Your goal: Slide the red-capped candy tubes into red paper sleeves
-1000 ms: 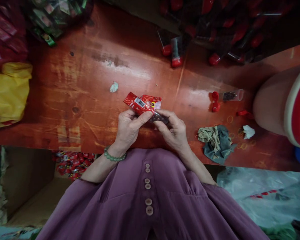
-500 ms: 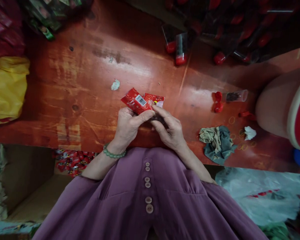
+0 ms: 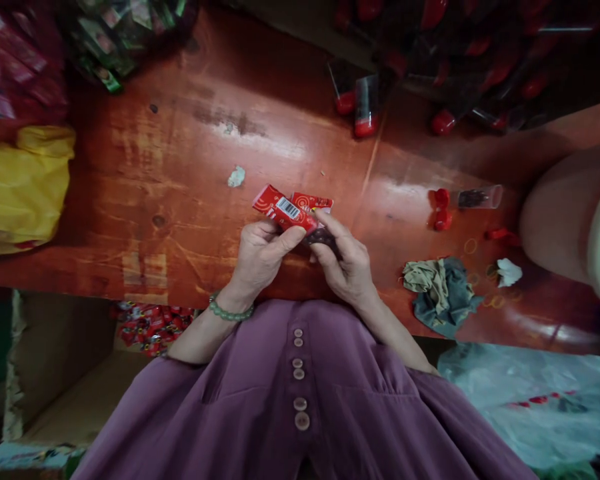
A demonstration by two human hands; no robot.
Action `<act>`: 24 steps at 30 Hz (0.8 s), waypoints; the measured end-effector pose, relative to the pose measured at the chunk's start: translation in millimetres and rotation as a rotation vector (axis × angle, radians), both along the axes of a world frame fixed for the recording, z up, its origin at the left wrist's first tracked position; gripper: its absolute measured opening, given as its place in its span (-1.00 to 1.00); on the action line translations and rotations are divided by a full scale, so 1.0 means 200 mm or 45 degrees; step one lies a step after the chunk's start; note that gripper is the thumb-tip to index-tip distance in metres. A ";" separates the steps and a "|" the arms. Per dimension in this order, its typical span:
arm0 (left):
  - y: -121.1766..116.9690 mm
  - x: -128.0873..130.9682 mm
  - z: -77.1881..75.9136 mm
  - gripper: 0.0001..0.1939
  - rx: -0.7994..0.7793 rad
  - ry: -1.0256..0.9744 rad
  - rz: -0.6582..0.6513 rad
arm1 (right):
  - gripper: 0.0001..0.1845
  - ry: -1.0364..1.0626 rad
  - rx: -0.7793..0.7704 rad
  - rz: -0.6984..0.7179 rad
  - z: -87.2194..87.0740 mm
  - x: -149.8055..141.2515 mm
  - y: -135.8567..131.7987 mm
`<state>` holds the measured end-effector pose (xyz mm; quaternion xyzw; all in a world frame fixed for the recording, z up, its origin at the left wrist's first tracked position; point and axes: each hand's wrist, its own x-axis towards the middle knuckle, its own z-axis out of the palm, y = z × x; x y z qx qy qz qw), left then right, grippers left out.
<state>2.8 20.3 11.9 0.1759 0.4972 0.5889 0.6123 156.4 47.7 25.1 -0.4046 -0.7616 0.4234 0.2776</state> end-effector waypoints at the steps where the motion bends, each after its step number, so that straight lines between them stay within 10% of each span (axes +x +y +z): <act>1: 0.00 -0.01 0.00 -0.71 0.007 0.015 -0.028 | -0.50 0.001 -0.091 0.001 0.01 0.00 0.00; 4: 0.02 -0.01 0.01 -0.69 0.002 0.030 -0.014 | -0.49 0.008 -0.208 0.029 0.03 -0.01 0.02; 11: 0.08 0.01 0.03 -0.64 -0.020 -0.079 0.110 | -0.49 -0.092 0.268 0.057 0.00 -0.03 0.05; 24: 0.08 0.01 0.06 -0.68 0.050 -0.134 0.058 | -0.47 0.161 -0.338 -0.032 0.02 -0.06 0.04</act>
